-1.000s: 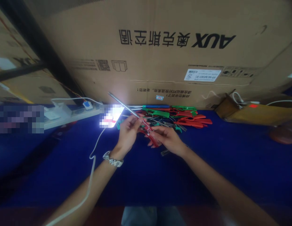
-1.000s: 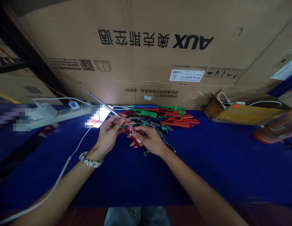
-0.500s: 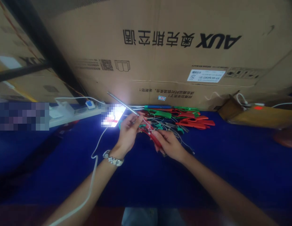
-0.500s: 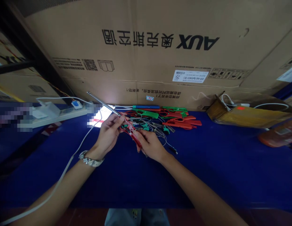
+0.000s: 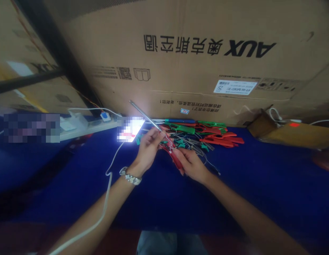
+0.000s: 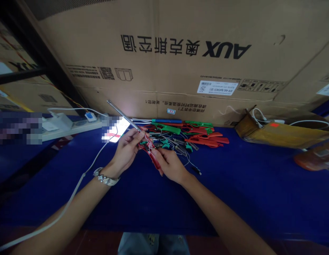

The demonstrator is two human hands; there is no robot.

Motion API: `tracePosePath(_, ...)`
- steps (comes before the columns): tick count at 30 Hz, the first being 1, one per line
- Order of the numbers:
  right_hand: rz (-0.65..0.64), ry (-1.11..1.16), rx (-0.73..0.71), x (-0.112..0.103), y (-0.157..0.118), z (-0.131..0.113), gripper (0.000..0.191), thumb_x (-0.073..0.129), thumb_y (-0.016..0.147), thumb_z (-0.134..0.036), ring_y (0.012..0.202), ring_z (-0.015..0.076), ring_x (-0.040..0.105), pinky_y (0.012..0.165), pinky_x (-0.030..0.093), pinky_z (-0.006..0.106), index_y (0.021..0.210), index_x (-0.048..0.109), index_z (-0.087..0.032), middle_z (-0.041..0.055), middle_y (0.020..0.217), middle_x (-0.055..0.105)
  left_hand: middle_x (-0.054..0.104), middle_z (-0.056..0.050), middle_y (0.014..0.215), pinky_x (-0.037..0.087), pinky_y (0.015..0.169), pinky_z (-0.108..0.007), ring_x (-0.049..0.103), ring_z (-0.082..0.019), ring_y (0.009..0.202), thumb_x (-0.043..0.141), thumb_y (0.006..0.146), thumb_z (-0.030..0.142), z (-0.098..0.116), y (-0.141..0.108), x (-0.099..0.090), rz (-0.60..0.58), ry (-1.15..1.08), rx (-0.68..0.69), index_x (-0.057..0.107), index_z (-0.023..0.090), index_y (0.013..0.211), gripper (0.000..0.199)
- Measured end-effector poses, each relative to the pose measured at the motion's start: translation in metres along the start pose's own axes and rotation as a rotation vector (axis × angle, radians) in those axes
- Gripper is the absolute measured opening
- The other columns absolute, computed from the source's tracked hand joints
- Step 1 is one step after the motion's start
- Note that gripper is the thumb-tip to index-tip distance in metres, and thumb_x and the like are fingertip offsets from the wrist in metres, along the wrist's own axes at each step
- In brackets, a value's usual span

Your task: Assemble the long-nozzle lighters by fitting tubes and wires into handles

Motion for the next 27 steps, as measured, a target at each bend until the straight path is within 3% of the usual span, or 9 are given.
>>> tracePosePath(3, -0.003, 0.031, 0.008, -0.001, 0.002, -0.001, 0.049, 0.044, 0.098, -0.058, 0.038, 0.0078, 0.050, 0.044, 0.042, 0.019, 0.068, 0.052, -0.020, -0.0042, 0.047, 0.056, 0.072, -0.003, 0.084, 0.057, 0.064, -0.025, 0.070, -0.015, 0.073, 0.077, 0.079, 0.035, -0.003, -0.001, 0.000, -0.004, 0.010, -0.014, 0.069, 0.020, 0.096, 0.025)
tracePosePath(7, 0.049, 0.233, 0.076, 0.003, 0.010, -0.001, 0.043, 0.054, 0.091, -0.062, 0.048, 0.0124, 0.065, 0.047, 0.052, 0.022, 0.094, 0.056, -0.020, -0.0004, 0.067, 0.070, 0.072, -0.002, 0.084, 0.054, 0.066, -0.024, 0.067, -0.014, 0.073, 0.078, 0.078, 0.036, -0.008, -0.001, 0.001, -0.006, 0.051, -0.004, 0.071, 0.018, 0.099, 0.028)
tracePosePath(10, 0.098, 0.302, 0.112, 0.008, 0.018, 0.001, 0.046, 0.053, 0.090, -0.065, 0.044, 0.0138, 0.065, 0.040, 0.051, 0.022, 0.106, 0.051, -0.022, -0.0011, 0.069, 0.072, 0.073, -0.003, 0.085, 0.053, 0.072, -0.025, 0.066, -0.013, 0.075, 0.078, 0.078, 0.034, -0.012, -0.001, 0.002, 0.002, 0.111, 0.028, 0.073, 0.018, 0.100, 0.028)
tracePosePath(17, 0.118, 0.167, 0.060, 0.010, 0.014, 0.000, 0.047, 0.041, 0.096, -0.062, 0.028, 0.0085, 0.046, 0.028, 0.033, 0.017, 0.074, 0.049, -0.021, -0.0058, 0.045, 0.055, 0.076, -0.006, 0.095, 0.051, 0.083, -0.029, 0.068, -0.018, 0.087, 0.075, 0.081, 0.040, -0.012, -0.001, 0.004, -0.022, 0.178, -0.023, 0.074, 0.016, 0.106, 0.035)
tracePosePath(23, 0.127, 0.059, 0.066, 0.011, 0.009, -0.001, 0.046, 0.038, 0.099, -0.059, 0.027, 0.0080, 0.043, 0.033, 0.034, 0.017, 0.073, 0.048, -0.022, -0.0077, 0.040, 0.049, 0.078, -0.010, 0.093, 0.057, 0.073, -0.032, 0.072, -0.022, 0.083, 0.076, 0.079, 0.049, -0.009, 0.002, -0.003, 0.031, 0.147, -0.054, 0.073, 0.013, 0.100, 0.042)
tracePosePath(27, 0.150, -0.022, 0.059, 0.010, 0.008, -0.001, 0.044, 0.036, 0.101, -0.055, 0.029, 0.0083, 0.047, 0.035, 0.037, 0.017, 0.074, 0.048, -0.022, -0.0072, 0.043, 0.051, 0.078, -0.010, 0.094, 0.059, 0.071, -0.031, 0.072, -0.019, 0.075, 0.075, 0.080, 0.051, -0.008, 0.005, -0.004, -0.018, 0.201, -0.025, 0.072, 0.013, 0.095, 0.041)
Point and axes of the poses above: each hand's wrist, its own y-axis towards the middle knuckle, its own x-axis out of the palm, z = x × y, the point moved 5 cm from there along y, towards the middle knuckle
